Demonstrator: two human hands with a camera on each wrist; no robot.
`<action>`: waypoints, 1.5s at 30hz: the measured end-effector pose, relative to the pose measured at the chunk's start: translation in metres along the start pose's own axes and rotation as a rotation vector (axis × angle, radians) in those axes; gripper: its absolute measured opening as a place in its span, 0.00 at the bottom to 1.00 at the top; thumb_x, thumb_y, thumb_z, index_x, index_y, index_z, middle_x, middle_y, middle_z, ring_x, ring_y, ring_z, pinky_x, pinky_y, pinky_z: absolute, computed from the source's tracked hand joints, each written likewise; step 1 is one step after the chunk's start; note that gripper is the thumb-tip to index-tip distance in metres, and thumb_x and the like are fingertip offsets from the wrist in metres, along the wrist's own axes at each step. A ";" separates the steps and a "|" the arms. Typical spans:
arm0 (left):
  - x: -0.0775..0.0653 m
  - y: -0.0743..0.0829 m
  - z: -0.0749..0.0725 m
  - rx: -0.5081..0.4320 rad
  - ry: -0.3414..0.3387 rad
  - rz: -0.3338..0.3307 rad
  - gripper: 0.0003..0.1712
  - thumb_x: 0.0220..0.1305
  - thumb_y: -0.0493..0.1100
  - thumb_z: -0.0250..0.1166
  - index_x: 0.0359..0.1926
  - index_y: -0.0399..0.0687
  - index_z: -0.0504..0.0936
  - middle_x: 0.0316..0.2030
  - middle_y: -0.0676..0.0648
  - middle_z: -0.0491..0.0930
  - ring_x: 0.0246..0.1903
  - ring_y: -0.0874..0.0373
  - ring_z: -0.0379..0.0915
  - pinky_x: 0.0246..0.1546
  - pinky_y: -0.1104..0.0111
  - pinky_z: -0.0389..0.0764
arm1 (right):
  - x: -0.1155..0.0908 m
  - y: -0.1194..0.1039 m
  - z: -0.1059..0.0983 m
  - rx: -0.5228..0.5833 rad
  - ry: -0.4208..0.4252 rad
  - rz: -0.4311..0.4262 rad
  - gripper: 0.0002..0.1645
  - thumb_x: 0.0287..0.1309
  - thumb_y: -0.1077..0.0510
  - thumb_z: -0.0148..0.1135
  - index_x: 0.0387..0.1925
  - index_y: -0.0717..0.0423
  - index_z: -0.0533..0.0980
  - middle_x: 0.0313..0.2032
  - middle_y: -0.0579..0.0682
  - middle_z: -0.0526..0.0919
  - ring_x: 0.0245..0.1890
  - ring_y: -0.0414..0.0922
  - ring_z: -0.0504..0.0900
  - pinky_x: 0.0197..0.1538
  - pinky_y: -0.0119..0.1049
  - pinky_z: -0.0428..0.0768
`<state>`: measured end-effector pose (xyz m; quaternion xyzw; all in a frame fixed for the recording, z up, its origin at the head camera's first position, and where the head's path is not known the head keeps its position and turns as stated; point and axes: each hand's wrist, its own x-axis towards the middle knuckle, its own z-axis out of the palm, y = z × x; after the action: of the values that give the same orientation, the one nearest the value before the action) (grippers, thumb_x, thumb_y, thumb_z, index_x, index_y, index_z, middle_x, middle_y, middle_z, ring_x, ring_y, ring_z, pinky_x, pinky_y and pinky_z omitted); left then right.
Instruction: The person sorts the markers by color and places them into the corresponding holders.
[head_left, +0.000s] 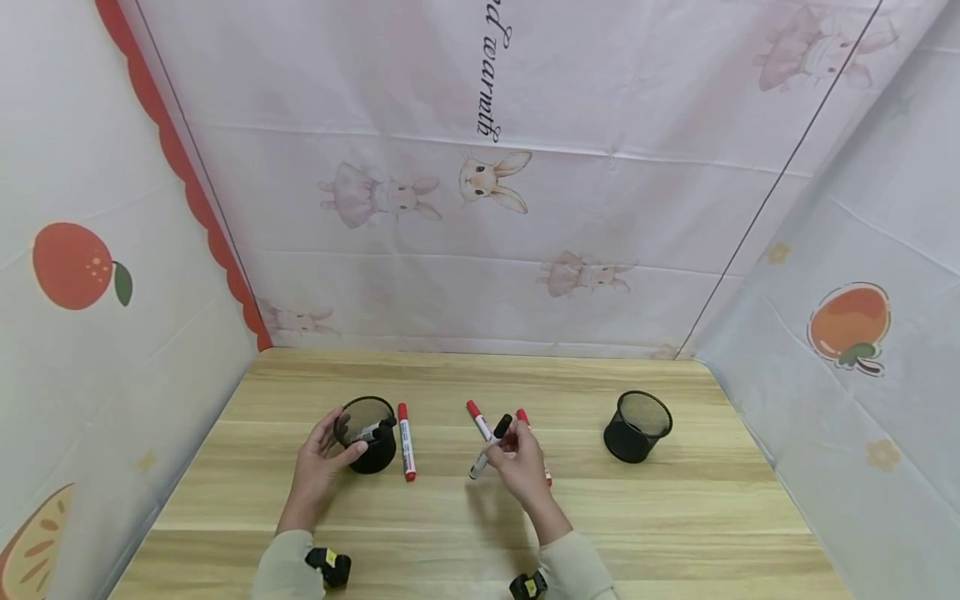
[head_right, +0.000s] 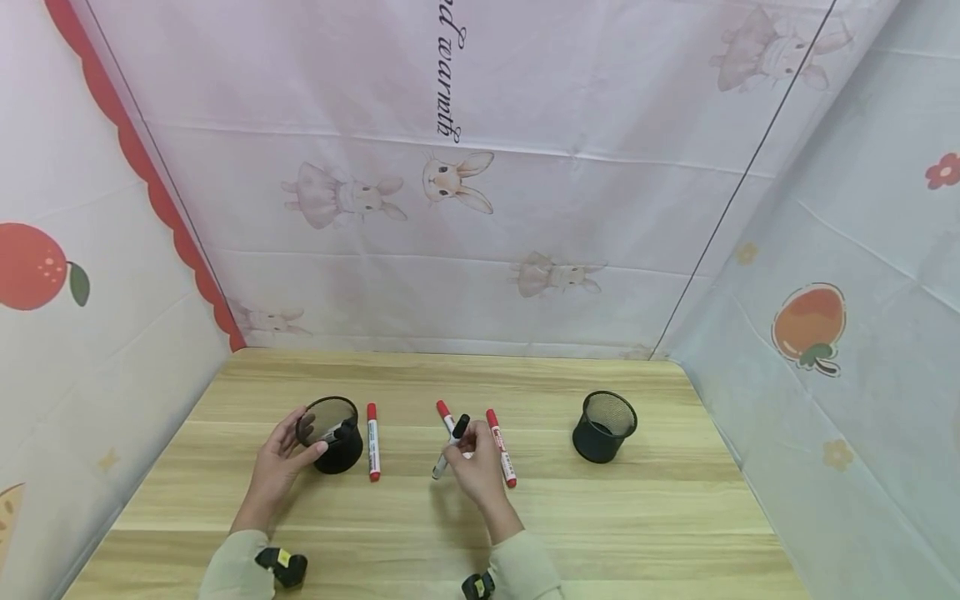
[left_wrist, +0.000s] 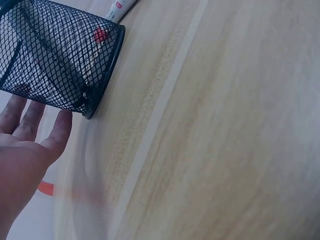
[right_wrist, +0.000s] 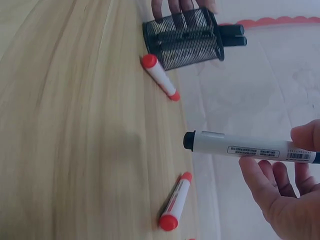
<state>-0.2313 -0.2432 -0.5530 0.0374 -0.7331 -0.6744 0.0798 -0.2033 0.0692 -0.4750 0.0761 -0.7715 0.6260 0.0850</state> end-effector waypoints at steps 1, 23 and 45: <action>0.000 0.000 0.000 0.001 0.002 0.002 0.47 0.50 0.44 0.72 0.69 0.50 0.58 0.64 0.43 0.63 0.65 0.50 0.52 0.64 0.55 0.52 | 0.000 -0.001 0.002 0.010 0.000 0.002 0.11 0.46 0.74 0.60 0.32 0.69 0.69 0.29 0.54 0.75 0.32 0.46 0.74 0.34 0.30 0.75; 0.000 -0.002 0.003 0.033 -0.013 0.058 0.47 0.52 0.41 0.72 0.68 0.46 0.56 0.63 0.39 0.63 0.64 0.45 0.53 0.62 0.47 0.50 | 0.006 -0.028 0.028 0.111 -0.037 -0.105 0.09 0.49 0.74 0.62 0.34 0.72 0.72 0.30 0.63 0.80 0.30 0.49 0.79 0.32 0.29 0.78; -0.005 0.004 -0.001 0.018 -0.083 0.091 0.41 0.60 0.32 0.61 0.70 0.48 0.52 0.64 0.36 0.60 0.62 0.41 0.55 0.54 0.63 0.65 | 0.016 -0.053 0.048 0.217 -0.061 -0.174 0.12 0.52 0.74 0.59 0.40 0.74 0.70 0.34 0.64 0.80 0.35 0.51 0.79 0.38 0.33 0.80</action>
<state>-0.2261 -0.2431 -0.5493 -0.0236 -0.7426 -0.6646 0.0796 -0.2090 0.0110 -0.4309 0.1703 -0.6918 0.6935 0.1066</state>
